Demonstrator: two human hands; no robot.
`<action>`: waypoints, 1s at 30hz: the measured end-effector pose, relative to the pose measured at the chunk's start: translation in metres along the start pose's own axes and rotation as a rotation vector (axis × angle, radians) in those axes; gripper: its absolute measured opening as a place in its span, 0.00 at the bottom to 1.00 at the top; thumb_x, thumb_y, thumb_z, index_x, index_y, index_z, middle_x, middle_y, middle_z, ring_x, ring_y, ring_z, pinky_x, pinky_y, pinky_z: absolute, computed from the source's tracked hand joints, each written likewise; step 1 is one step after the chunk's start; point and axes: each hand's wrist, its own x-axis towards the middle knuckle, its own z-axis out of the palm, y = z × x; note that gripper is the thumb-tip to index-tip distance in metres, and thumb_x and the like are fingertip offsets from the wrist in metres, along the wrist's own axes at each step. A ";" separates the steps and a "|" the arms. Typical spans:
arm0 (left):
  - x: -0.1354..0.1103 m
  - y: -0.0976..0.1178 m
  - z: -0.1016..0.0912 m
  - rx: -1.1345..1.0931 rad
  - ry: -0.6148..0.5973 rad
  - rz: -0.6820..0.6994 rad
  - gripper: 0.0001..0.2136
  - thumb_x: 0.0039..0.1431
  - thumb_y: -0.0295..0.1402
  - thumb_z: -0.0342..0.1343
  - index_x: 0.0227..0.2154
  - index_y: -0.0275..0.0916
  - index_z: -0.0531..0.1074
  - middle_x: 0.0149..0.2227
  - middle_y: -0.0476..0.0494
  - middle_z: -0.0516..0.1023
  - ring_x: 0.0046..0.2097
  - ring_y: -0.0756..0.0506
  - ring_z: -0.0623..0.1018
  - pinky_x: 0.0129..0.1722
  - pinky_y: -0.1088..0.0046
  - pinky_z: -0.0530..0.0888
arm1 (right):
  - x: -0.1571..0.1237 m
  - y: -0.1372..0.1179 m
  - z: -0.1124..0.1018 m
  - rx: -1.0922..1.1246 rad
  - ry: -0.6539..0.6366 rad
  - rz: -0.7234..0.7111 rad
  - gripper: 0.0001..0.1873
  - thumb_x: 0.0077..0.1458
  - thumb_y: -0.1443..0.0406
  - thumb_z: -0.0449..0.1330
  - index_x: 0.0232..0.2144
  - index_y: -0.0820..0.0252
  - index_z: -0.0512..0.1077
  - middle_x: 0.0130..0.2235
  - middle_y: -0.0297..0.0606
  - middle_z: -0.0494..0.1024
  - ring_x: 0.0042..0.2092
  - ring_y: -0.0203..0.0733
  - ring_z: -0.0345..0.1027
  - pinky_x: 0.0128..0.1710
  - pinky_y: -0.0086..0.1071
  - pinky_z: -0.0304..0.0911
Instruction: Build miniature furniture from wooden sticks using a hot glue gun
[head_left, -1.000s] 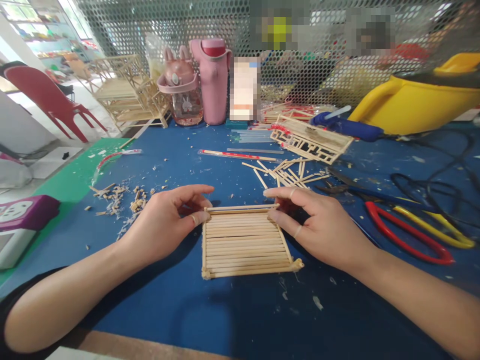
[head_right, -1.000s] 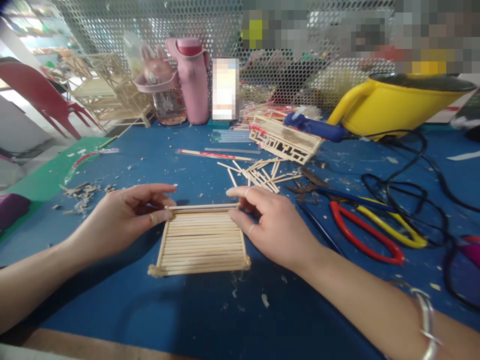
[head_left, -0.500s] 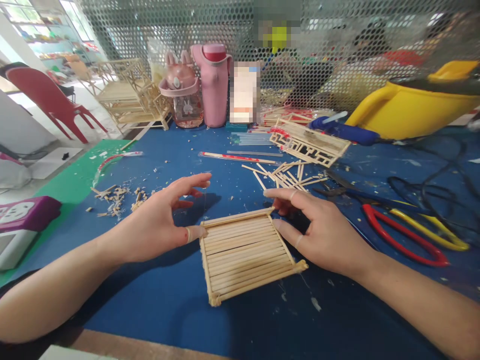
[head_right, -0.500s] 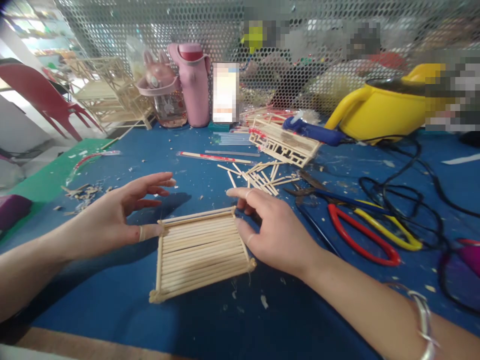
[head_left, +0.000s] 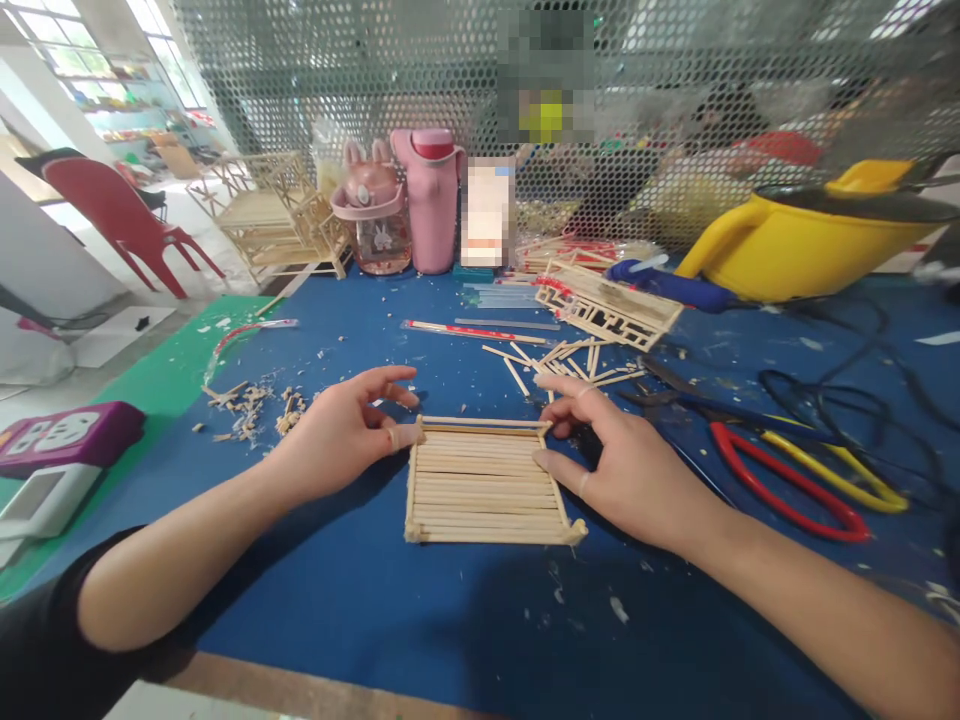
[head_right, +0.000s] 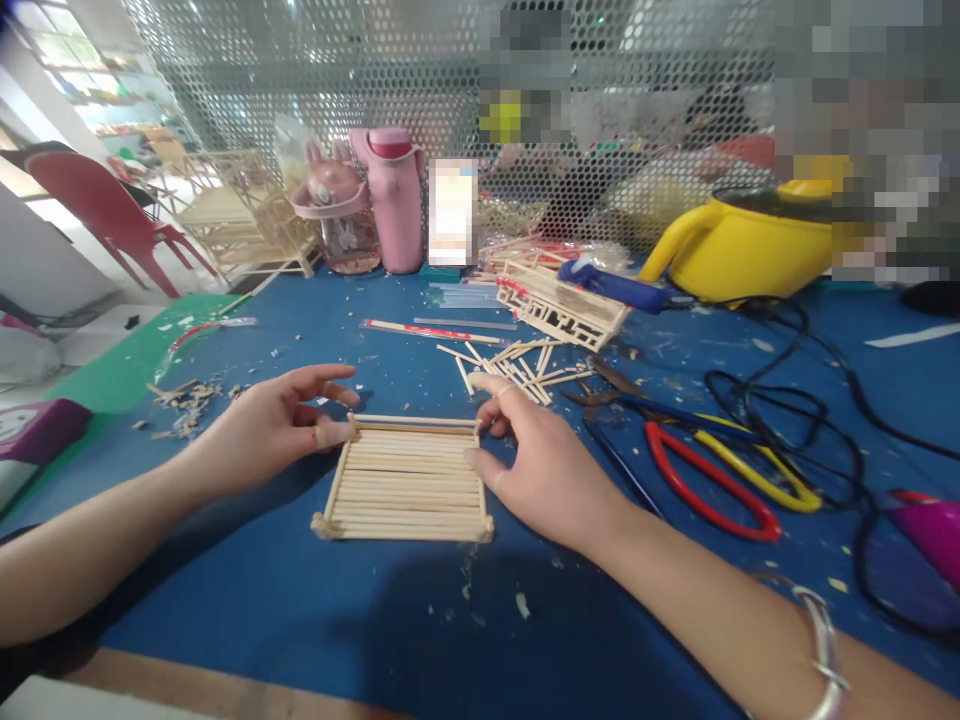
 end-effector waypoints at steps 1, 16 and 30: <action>0.001 0.001 -0.002 -0.056 -0.021 -0.010 0.28 0.47 0.37 0.63 0.53 0.41 0.63 0.46 0.44 0.73 0.29 0.52 0.75 0.34 0.69 0.74 | 0.000 0.000 0.000 -0.002 0.001 0.009 0.31 0.48 0.65 0.59 0.55 0.56 0.59 0.37 0.36 0.76 0.38 0.40 0.70 0.40 0.34 0.67; 0.018 0.017 -0.023 0.112 0.507 0.093 0.10 0.47 0.38 0.61 0.30 0.38 0.77 0.23 0.48 0.76 0.26 0.49 0.74 0.27 0.73 0.71 | 0.004 0.005 -0.013 0.126 0.315 -0.053 0.29 0.49 0.57 0.61 0.52 0.59 0.61 0.38 0.39 0.74 0.37 0.42 0.70 0.42 0.41 0.66; 0.035 0.004 -0.018 0.118 0.417 0.148 0.10 0.52 0.39 0.55 0.25 0.38 0.75 0.24 0.49 0.78 0.25 0.50 0.74 0.25 0.77 0.70 | 0.019 -0.014 -0.056 -0.001 0.732 -0.172 0.10 0.57 0.60 0.55 0.34 0.57 0.73 0.28 0.35 0.75 0.30 0.39 0.69 0.34 0.36 0.64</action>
